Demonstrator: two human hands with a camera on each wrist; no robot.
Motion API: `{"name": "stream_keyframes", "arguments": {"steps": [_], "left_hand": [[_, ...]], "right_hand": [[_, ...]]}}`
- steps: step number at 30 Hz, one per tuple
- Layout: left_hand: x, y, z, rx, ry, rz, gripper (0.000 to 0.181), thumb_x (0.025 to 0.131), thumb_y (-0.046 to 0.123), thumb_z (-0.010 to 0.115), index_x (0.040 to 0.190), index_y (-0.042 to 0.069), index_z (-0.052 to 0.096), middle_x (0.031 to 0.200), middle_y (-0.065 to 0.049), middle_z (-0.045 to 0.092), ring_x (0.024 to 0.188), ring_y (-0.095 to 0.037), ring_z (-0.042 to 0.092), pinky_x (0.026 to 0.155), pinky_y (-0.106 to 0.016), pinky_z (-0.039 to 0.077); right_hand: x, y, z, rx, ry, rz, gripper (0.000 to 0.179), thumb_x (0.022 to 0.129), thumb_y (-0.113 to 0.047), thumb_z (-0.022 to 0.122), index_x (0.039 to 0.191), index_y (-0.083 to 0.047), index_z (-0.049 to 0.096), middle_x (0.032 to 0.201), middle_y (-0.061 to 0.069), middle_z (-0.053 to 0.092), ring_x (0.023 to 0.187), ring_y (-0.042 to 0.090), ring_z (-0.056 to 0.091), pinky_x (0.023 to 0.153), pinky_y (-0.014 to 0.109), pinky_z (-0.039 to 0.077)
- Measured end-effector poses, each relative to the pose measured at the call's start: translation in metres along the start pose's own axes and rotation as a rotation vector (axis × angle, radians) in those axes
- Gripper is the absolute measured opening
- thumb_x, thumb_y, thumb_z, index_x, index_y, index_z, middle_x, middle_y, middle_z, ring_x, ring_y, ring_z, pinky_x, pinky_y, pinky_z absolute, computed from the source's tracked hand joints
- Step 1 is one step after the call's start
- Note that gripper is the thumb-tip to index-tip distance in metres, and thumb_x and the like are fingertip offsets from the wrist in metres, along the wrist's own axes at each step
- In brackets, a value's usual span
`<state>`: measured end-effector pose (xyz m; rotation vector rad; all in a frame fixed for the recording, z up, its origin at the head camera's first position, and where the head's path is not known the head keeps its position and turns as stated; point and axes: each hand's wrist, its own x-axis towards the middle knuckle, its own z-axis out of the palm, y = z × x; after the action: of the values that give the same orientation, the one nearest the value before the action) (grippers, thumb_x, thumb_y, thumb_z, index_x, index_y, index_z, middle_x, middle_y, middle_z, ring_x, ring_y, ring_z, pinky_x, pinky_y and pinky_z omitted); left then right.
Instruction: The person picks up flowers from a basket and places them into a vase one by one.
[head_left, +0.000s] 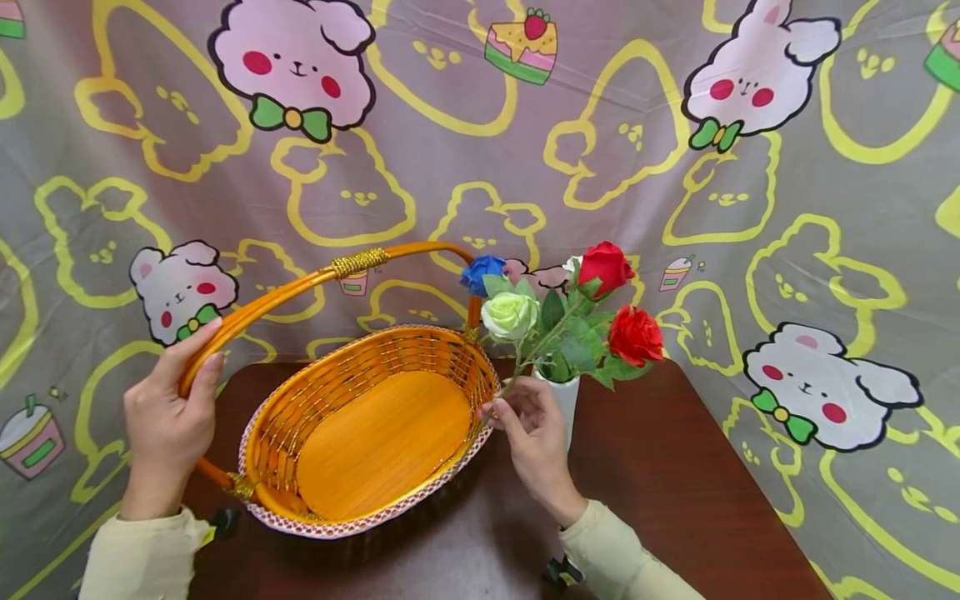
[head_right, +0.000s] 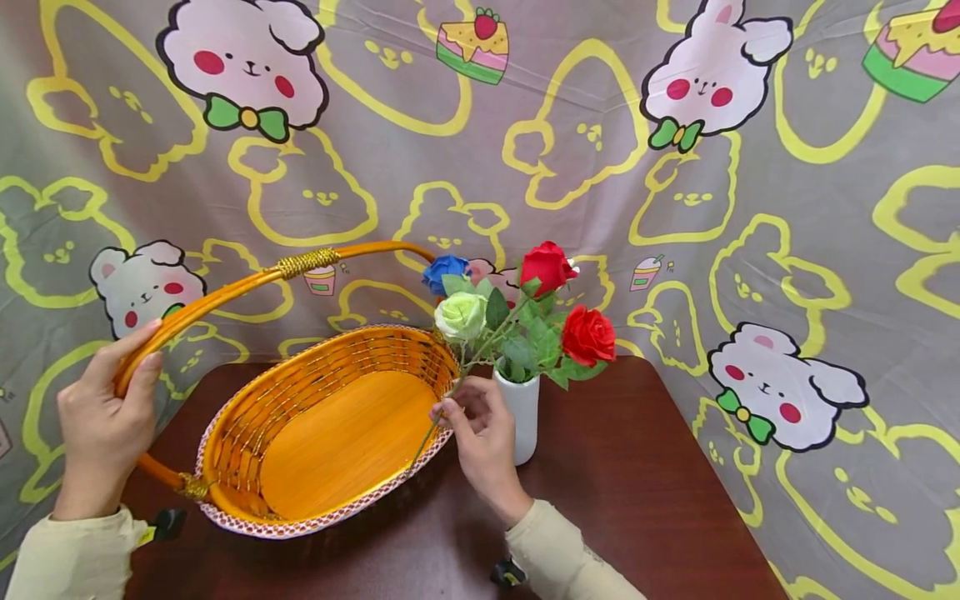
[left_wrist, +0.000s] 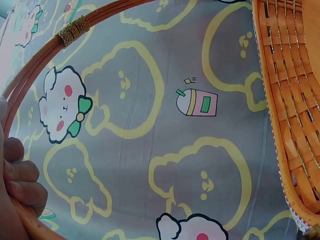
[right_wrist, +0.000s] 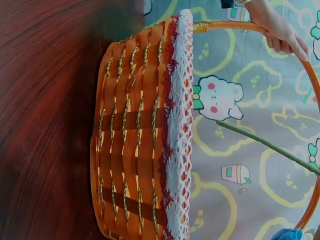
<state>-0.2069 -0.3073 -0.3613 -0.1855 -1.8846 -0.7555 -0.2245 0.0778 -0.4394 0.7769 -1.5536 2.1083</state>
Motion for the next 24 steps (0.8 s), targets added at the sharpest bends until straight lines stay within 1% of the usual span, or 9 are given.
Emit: {"name": "stream_keyframes", "arguments": {"steps": [2,7,9,11,13,15,18,21,24], "left_hand": [[0.0,0.0,0.0,0.009,-0.002,0.001,0.034,0.102,0.031,0.067,0.132,0.016,0.072,0.105,0.048,0.054,0.064,0.019,0.035,0.063,-0.001,0.031],[-0.001,-0.002,0.001,0.026,0.007,-0.004,0.033,0.101,0.03,0.068,0.132,0.018,0.072,0.105,0.043,0.059,0.066,0.02,0.035,0.065,-0.001,0.031],[-0.001,-0.002,0.001,0.031,0.01,-0.001,0.034,0.101,0.029,0.068,0.133,0.018,0.072,0.104,0.044,0.058,0.068,0.021,0.035,0.066,-0.001,0.031],[-0.003,-0.002,0.002,0.043,0.015,-0.007,0.034,0.101,0.03,0.068,0.133,0.018,0.072,0.107,0.048,0.054,0.071,0.022,0.036,0.067,-0.001,0.03],[-0.004,-0.002,0.002,0.048,0.022,-0.004,0.034,0.101,0.026,0.069,0.134,0.019,0.071,0.108,0.034,0.068,0.077,0.024,0.038,0.07,-0.002,0.03],[-0.004,0.0,0.001,0.059,0.017,0.0,0.035,0.101,0.025,0.068,0.136,0.019,0.07,0.11,0.011,0.078,0.083,0.026,0.039,0.074,-0.002,0.03],[-0.003,0.001,0.0,0.067,0.015,0.018,0.036,0.102,0.023,0.067,0.138,0.02,0.069,0.111,-0.026,0.074,0.088,0.027,0.039,0.076,-0.003,0.029],[-0.002,0.002,0.001,0.09,0.016,0.048,0.036,0.103,0.028,0.065,0.138,0.02,0.068,0.1,-0.026,0.073,0.083,0.026,0.034,0.072,-0.004,0.026],[-0.001,0.003,0.001,0.128,0.023,0.097,0.04,0.105,0.039,0.059,0.137,0.018,0.069,0.084,-0.023,0.065,0.077,0.02,0.026,0.063,-0.006,0.021]], "right_hand": [[0.001,-0.001,-0.002,-0.026,0.032,-0.026,0.027,0.099,0.012,0.058,0.121,0.018,0.044,0.101,0.01,0.066,0.088,0.016,0.075,0.076,0.034,0.063],[0.005,-0.005,-0.008,-0.094,0.099,-0.096,0.026,0.096,0.012,0.063,0.12,0.015,0.053,0.097,0.03,0.061,0.084,0.02,0.076,0.07,0.036,0.063],[0.006,-0.006,-0.01,-0.108,0.118,-0.11,0.028,0.096,0.012,0.064,0.121,0.017,0.053,0.098,0.029,0.062,0.084,0.02,0.076,0.07,0.036,0.063],[0.007,-0.008,-0.012,-0.118,0.136,-0.119,0.03,0.095,0.013,0.064,0.123,0.018,0.053,0.099,0.019,0.067,0.084,0.019,0.077,0.069,0.034,0.063],[0.007,-0.009,-0.015,-0.131,0.15,-0.122,0.033,0.095,0.013,0.064,0.126,0.018,0.052,0.101,0.008,0.07,0.084,0.016,0.077,0.07,0.032,0.062],[0.007,-0.009,-0.017,-0.129,0.161,-0.123,0.035,0.095,0.013,0.064,0.127,0.019,0.052,0.102,0.0,0.071,0.083,0.016,0.078,0.07,0.031,0.062],[0.007,-0.009,-0.021,-0.125,0.175,-0.136,0.036,0.095,0.014,0.063,0.128,0.02,0.051,0.101,0.0,0.072,0.082,0.016,0.078,0.07,0.031,0.062],[0.008,-0.009,-0.025,-0.094,0.203,-0.173,0.036,0.093,0.019,0.062,0.126,0.023,0.05,0.099,0.003,0.072,0.082,0.017,0.078,0.07,0.031,0.062],[0.01,-0.011,-0.03,-0.091,0.241,-0.205,0.036,0.091,0.021,0.062,0.125,0.023,0.051,0.099,0.003,0.071,0.084,0.014,0.077,0.071,0.03,0.062]]}}
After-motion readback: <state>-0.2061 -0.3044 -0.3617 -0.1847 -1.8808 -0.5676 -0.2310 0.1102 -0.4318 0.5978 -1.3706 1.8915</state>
